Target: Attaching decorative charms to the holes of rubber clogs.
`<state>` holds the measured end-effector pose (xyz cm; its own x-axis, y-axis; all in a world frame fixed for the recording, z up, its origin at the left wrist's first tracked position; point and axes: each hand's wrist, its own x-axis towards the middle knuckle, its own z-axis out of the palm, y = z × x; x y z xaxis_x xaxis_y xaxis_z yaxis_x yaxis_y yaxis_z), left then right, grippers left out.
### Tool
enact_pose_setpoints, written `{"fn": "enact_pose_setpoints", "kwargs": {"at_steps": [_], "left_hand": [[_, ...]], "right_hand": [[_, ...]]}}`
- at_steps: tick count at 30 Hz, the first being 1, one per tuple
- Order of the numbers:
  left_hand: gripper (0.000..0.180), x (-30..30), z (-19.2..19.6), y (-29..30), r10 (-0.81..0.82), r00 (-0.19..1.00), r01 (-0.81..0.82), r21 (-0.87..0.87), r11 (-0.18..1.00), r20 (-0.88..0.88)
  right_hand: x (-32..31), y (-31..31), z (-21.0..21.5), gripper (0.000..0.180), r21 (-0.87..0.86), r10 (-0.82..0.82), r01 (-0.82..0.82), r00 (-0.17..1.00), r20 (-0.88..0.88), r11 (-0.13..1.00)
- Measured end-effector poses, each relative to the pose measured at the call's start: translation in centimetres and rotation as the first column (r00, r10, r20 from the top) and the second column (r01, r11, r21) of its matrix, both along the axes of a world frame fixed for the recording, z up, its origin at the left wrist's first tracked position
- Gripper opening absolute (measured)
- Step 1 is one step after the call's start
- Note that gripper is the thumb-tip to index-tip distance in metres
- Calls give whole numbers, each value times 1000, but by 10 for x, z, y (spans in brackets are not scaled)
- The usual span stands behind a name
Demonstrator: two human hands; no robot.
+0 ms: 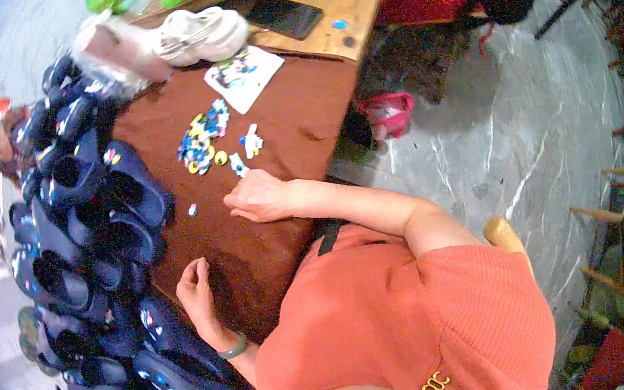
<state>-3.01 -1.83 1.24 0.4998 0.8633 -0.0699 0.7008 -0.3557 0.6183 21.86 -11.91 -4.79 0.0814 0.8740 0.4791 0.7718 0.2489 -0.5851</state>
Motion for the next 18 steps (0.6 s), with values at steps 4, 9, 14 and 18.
{"fn": "enact_pose_setpoints", "kwargs": {"at_steps": [4, 9, 14, 18], "left_hand": [[39, 34, 0, 1, -58, 973, 62, 9, 998, -225], [46, 60, -32, -2, 31, 965, 46, 288, 957, -259], [43, 61, -38, -5, 79, 974, 17, 416, 909, -212], [41, 54, -48, -1, 104, 990, -62, 365, 929, -96]], "right_hand": [[1, 1, -9, 19, 77, 24, -24, 1000, 0, 997], [0, 4, -12, 22, 116, 18, -19, 1000, 9, 993], [-2, 8, -17, 21, 82, 0, -5, 998, 67, 997], [0, 8, -9, 20, -21, 9, -8, 997, 71, 1000]]}}
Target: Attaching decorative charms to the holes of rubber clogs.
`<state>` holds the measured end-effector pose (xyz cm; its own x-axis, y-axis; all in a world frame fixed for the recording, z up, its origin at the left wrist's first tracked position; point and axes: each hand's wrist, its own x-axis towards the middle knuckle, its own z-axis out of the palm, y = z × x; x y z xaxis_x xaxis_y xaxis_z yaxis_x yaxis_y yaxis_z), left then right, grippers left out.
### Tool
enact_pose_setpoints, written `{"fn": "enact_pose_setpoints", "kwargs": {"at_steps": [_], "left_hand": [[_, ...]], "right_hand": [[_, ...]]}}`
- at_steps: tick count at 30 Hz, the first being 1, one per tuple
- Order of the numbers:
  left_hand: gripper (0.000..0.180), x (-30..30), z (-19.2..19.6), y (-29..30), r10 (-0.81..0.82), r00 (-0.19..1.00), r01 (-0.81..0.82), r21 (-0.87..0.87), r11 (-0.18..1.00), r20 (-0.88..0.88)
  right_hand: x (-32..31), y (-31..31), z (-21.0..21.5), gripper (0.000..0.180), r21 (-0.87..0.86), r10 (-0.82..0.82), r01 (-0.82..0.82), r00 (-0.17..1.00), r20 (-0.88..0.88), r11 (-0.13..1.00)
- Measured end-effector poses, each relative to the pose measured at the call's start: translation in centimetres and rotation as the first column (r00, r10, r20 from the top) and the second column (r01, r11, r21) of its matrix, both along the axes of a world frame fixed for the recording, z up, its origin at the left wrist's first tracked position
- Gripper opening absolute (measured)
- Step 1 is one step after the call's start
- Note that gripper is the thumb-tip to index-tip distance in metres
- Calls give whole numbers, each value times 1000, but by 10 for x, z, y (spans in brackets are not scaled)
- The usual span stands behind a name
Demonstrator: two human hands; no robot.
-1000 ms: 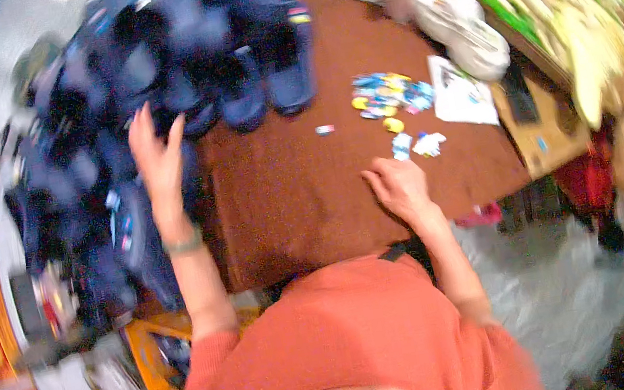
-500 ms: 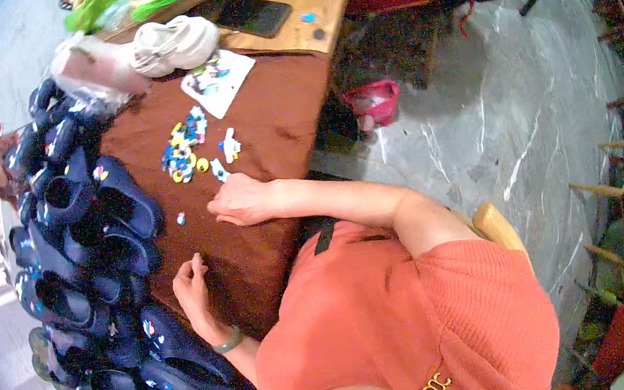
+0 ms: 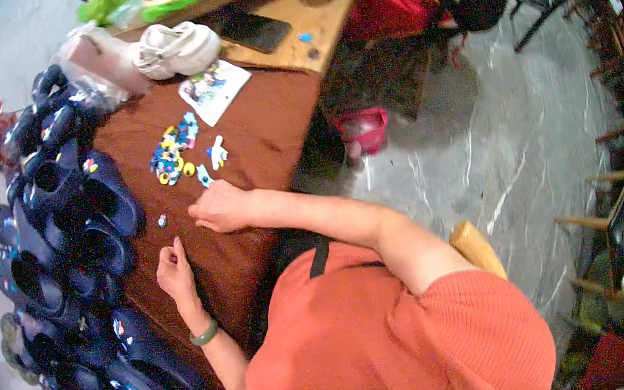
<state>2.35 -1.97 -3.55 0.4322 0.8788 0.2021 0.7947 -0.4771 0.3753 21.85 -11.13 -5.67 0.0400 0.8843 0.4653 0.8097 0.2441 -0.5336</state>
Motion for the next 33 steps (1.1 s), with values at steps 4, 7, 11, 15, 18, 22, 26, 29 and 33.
{"fn": "enact_pose_setpoints", "kwargs": {"at_steps": [4, 7, 11, 15, 18, 22, 26, 29, 33], "left_hand": [[38, -4, 9, -1, 0, 999, 1, -14, 1000, 52], [37, -8, 6, 5, -30, 996, 31, -20, 999, 79], [38, -11, 7, 6, -46, 995, 48, -19, 999, 85], [38, -15, 1, 6, -69, 992, 70, -4, 998, 104], [36, -15, -4, 5, -61, 991, 61, 2, 998, 116], [34, -13, -6, 6, -84, 988, 86, -6, 996, 133], [40, -15, -18, 21, -89, 987, 86, 24, 996, 137], [41, -21, -16, 23, -91, 986, 90, 18, 996, 143], [39, -17, -12, 28, -84, 990, 88, -35, 995, 110]], "right_hand": [[-2, 1, 3, 20, -20, 13, -12, 1000, 27, 1000], [-5, 2, 10, 22, -38, -14, 15, 1000, 28, 999], [-7, 0, 19, 21, -67, -26, 29, 998, 49, 997], [-11, -1, 23, 21, -74, -50, 56, 996, 80, 996], [-12, -6, 23, 21, -124, -48, 57, 996, 79, 991], [-11, -10, 25, 21, -122, -76, 91, 990, 117, 988], [-12, 2, 22, 20, -90, -26, 39, 990, 139, 995], [-17, 5, 24, 22, -96, -26, 43, 985, 170, 994], [-14, 6, 22, 22, -168, -67, 98, 981, 185, 981]]}}
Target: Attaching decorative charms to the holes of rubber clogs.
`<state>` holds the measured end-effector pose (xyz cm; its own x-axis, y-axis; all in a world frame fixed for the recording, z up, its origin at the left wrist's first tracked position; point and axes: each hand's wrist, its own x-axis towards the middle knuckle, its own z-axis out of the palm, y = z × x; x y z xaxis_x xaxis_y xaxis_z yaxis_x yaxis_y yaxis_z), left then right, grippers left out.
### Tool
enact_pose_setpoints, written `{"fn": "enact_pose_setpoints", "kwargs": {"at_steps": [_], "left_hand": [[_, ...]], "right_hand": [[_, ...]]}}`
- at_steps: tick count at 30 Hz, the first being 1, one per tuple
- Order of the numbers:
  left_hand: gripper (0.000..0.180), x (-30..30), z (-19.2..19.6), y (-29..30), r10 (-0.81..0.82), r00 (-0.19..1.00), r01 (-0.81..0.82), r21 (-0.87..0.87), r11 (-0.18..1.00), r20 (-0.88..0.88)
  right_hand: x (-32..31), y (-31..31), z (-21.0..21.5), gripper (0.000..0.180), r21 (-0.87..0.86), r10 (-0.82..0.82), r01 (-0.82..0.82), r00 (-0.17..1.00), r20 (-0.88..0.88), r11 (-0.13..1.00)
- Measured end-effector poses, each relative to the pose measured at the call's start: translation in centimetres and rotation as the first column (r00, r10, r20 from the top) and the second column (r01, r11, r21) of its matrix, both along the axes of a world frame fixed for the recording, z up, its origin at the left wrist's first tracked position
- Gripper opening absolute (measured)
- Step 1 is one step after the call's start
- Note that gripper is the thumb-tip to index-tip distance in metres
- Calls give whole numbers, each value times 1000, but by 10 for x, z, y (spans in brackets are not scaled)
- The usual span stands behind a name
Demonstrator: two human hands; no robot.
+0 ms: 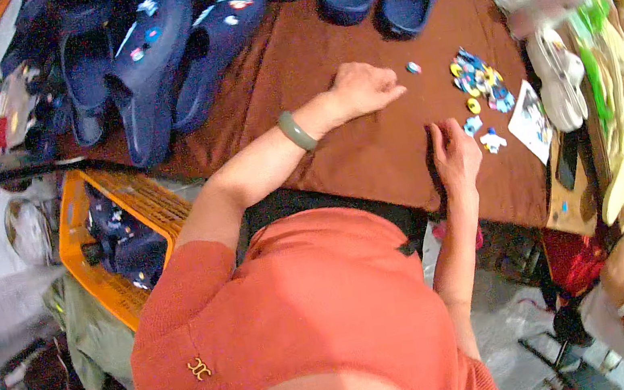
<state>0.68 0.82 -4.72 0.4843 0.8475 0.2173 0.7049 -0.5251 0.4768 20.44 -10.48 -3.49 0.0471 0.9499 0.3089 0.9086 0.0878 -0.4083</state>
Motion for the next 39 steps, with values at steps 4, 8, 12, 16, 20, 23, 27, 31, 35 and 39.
{"fn": "enact_pose_setpoints", "kwargs": {"at_steps": [4, 8, 12, 16, 20, 23, 27, 31, 35, 39], "left_hand": [[36, -1, -8, -12, -5, 999, 5, 1, 1000, 44], [35, 4, -18, -17, 6, 996, -10, 38, 999, 92], [35, 3, -20, -11, -4, 995, 1, 33, 999, 98], [36, 0, -15, -4, -14, 992, 4, 81, 997, 126], [32, -1, -19, -4, 15, 992, -37, 180, 983, 123], [24, 0, -11, -10, 7, 997, -9, 24, 1000, 75], [25, -2, -7, -20, 121, 988, -119, -27, 993, 93], [22, -7, -1, -21, 110, 987, -103, -70, 992, 113], [22, -12, 11, -9, 104, 992, -98, -90, 991, 69], [20, -32, 55, 30, -81, 966, 155, -295, 943, 247]], "right_hand": [[-1, -11, -5, 15, 11, 32, -31, 998, -46, 999], [-5, -19, 0, 9, -23, 63, -63, 998, 28, 998], [-8, -11, 1, 9, -13, 133, -133, 989, 66, 991], [-17, -1, 31, 10, -229, 219, -179, 962, 165, 957], [-26, 46, 57, 9, -331, 514, -427, 821, 249, 842], [-39, 83, 48, 4, -222, 559, -513, 755, 342, 829], [-39, 96, 13, 6, -15, 599, -606, 782, 173, 795], [-37, 99, 0, 10, 60, 597, -606, 794, 113, 793], [-34, 106, -1, 8, 82, 607, -614, 789, 94, 785], [-23, 107, -5, 12, 212, 614, -611, 787, 59, 763]]}}
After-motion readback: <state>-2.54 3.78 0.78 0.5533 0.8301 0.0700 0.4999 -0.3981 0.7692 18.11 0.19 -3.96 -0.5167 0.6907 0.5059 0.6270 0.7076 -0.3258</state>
